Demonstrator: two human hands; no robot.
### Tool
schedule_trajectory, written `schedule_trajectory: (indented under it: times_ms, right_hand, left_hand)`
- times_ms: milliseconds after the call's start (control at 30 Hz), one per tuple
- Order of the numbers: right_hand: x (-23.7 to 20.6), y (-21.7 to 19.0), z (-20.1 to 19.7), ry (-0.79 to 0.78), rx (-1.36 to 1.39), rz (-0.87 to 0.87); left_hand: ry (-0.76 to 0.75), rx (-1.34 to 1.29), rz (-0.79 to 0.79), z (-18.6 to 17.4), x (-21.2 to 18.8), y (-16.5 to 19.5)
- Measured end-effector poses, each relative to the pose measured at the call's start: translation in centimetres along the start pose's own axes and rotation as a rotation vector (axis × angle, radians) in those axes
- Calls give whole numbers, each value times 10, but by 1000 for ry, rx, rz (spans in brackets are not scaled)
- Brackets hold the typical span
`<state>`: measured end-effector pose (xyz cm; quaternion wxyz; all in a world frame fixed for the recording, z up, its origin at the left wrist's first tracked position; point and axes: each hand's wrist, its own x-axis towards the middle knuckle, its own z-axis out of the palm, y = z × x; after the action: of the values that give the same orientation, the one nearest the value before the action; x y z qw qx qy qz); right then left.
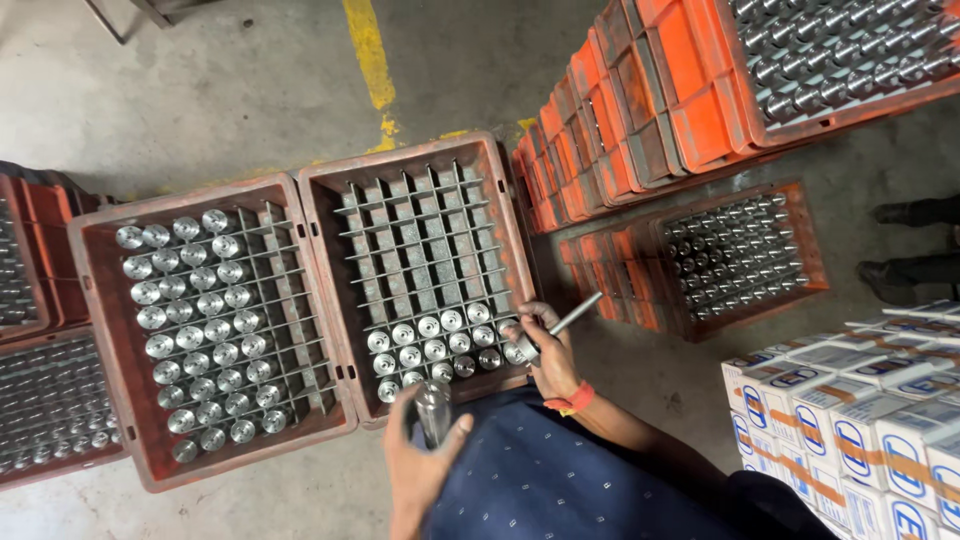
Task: The person picks machined metal knob parts one at a time from a plastic crate and places each into a compartmentalized tray, holding a metal rod tool in the other hand. The person continues filling the tray compartments with the parts throughout the episode.
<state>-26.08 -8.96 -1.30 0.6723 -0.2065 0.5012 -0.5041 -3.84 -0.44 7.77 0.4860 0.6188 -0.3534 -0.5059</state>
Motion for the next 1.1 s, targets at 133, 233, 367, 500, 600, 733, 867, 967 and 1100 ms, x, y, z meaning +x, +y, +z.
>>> schedule_trajectory:
  times_ms: [133,233,367,500,600,733,867,967,1100]
  right_hand:
    - [0,8,9,38,-34,88]
    - [-3,8,25,-44,7,87]
    - [2,3,43,-21,35,37]
    - [0,-1,36,-110,-58,-20]
    - [-5,-5,18,-265,-134,-38]
    - [3,-10,1,-272,-149,109]
    - [27,-26,-16,-10,11,134]
    - [45,-46,-36,57,-13,-5]
    - [52,-64,-63,24,-18,-70]
  left_hand:
    - [-191,-164,-316,17,37,-52]
    - [-59,219,-104,42,49,-82]
    - [-74,575,24,63,36,-85]
    - [-131,521,-26,75,33,-69]
    - [-192,487,-58,87,36,-64]
    - [-292,404,-198,103,31,-69]
    - [-280,590,-197,109,27,-72]
    - [-116,626,-25,108,36,-71]
    - [-126,765,187,108,52,-71]
